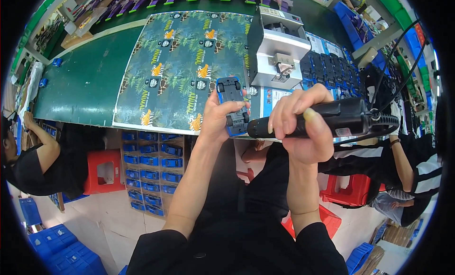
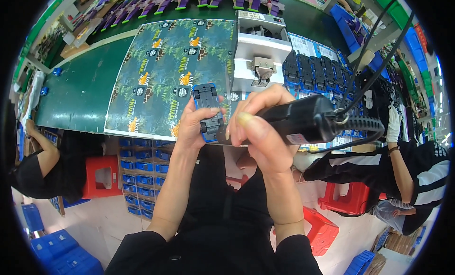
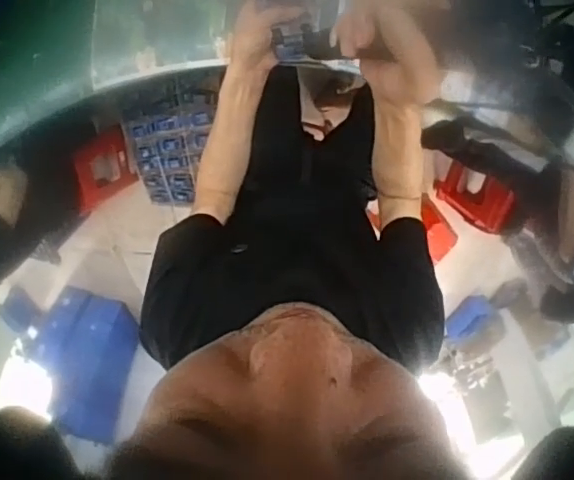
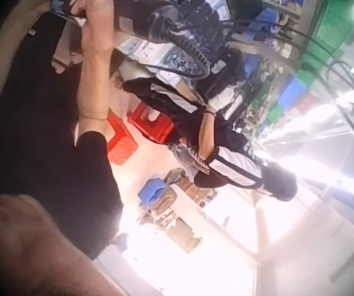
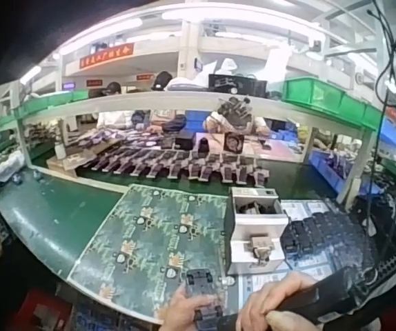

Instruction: The person assembles toy cars by picking them up individually, securing screws into the underside of each car using an electric screwdriver, and placing the finished cars onto the assembly table.

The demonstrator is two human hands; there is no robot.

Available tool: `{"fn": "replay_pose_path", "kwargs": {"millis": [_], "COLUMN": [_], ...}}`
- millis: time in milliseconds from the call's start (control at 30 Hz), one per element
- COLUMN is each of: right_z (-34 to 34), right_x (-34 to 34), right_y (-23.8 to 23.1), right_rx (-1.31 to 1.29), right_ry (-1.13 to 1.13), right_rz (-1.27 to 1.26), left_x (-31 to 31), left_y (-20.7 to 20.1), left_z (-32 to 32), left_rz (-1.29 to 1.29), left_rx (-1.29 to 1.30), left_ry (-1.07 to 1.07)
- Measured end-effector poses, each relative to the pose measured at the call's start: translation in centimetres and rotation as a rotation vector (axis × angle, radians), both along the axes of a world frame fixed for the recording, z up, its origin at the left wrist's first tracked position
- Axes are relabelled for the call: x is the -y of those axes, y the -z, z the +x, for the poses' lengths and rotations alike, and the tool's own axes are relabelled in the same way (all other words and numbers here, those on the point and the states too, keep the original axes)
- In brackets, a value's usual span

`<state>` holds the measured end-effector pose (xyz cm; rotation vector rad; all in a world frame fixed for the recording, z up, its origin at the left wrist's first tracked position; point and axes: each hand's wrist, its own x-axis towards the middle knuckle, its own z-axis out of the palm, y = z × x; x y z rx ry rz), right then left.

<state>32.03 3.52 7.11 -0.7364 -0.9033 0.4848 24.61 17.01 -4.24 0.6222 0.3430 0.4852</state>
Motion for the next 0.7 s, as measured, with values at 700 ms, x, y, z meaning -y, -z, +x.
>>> {"fn": "replay_pose_path", "kwargs": {"millis": [700], "right_z": [-0.7], "right_x": [-1.1], "right_y": [0.3], "right_rx": [0.023], "right_ry": [-0.075], "right_rz": [-0.095], "left_x": [-0.3], "left_y": [-0.3], "left_z": [0.3], "left_rz": [-0.056], "left_rx": [-0.059], "left_ry": [0.037]}}
